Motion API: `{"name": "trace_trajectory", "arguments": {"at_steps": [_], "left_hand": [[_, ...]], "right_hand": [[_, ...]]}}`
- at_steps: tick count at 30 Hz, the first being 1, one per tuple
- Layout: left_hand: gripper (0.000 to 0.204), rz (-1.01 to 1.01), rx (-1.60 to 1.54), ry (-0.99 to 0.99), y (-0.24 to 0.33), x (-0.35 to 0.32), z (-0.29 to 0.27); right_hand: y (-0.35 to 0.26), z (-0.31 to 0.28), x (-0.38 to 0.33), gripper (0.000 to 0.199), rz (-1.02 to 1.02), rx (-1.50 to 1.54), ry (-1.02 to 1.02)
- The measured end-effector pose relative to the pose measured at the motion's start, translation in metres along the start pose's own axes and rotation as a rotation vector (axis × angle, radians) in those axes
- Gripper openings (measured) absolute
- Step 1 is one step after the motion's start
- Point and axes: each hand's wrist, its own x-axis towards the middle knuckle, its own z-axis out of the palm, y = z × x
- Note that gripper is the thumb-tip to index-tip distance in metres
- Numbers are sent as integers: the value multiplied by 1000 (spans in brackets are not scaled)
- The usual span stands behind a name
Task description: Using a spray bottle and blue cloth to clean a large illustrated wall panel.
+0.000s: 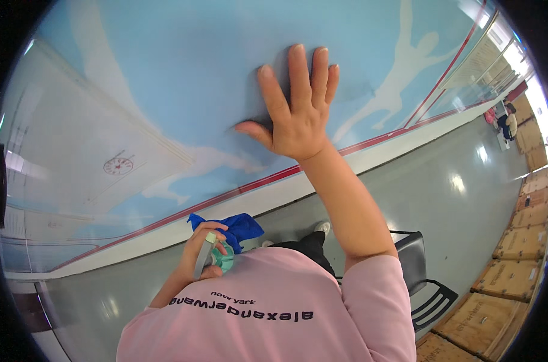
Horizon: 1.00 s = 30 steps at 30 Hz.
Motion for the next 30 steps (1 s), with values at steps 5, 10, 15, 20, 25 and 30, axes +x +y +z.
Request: {"name": "trace_trajectory", "arguments": {"at_steps": [5,10,15,20,25,30], "left_hand": [[67,-11,-27,-36,8,5,-5],[66,5,-38,-100,7,11,-12],[63,40,-3,-153,4,11,-15],[65,-36,-51,-126,8,6,-11],[67,8,-25,-81,-1,0,-7],[67,35,-4,-22,-4,-1,-3]], "right_hand": [[-7,-2,4,69,-14,11,26],[-11,-2,6,65,-45,11,30],[-10,-1,3,60,-46,29,4],[-2,2,0,61,-52,31,27],[2,0,-5,69,-3,95,-31],[-24,-4,7,81,147,174,-53]]}}
